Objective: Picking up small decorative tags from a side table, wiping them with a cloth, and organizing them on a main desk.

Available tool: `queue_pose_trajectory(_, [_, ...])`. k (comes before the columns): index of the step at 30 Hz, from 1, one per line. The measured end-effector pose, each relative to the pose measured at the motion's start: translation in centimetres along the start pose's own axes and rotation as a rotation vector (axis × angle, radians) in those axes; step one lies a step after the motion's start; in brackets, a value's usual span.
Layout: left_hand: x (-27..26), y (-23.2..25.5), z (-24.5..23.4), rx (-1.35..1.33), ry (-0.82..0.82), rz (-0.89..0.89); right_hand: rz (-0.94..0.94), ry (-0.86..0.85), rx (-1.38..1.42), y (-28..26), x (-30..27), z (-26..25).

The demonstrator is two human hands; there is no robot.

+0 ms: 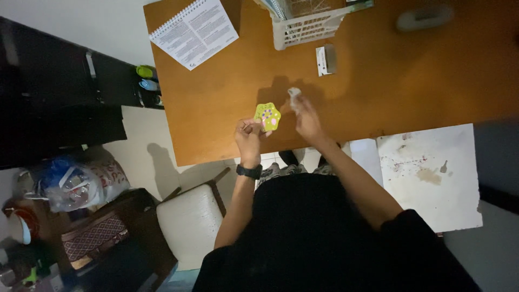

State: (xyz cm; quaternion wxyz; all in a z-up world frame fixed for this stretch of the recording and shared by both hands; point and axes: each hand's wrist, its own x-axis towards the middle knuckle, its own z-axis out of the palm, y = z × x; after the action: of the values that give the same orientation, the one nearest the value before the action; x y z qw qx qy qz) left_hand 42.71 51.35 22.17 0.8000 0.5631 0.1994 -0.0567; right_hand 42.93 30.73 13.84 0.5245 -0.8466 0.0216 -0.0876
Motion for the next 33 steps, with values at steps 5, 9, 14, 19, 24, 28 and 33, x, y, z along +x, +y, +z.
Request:
queue_pose_trajectory(5, [0.3,-0.6,1.4,-0.019,-0.042,-0.061,-0.431,-0.015,-0.553,0.9,-1.6,0.1])
queue_pose_trajectory(9, [0.6,-1.8,4.3,-0.104,-0.121,-0.105,0.193,-0.035,-0.203,-4.6,-0.8,-5.5])
queue_pose_trajectory(14, [0.6,-2.5,11.9,-0.144,-0.221,-0.130,0.397,0.087,0.313,-8.7,0.2,-11.6])
queue_pose_trajectory(19, [0.6,-1.9,21.2,-0.086,-0.210,-0.109,0.291,0.252,0.535,-6.2,3.3,-16.5])
queue_pose_trajectory(24, [4.1,-6.3,28.9,-0.044,-0.240,0.038,0.261,0.367,0.501,-0.9,8.8,-21.4])
queue_pose_trajectory(28, [6.3,-6.9,34.3,0.263,-0.166,0.251,0.213,0.394,0.449,4.7,14.3,-23.4])
queue_pose_trajectory(33, [9.7,-7.2,39.1,0.513,0.018,0.431,0.072,0.304,0.206,9.4,19.1,-24.1])
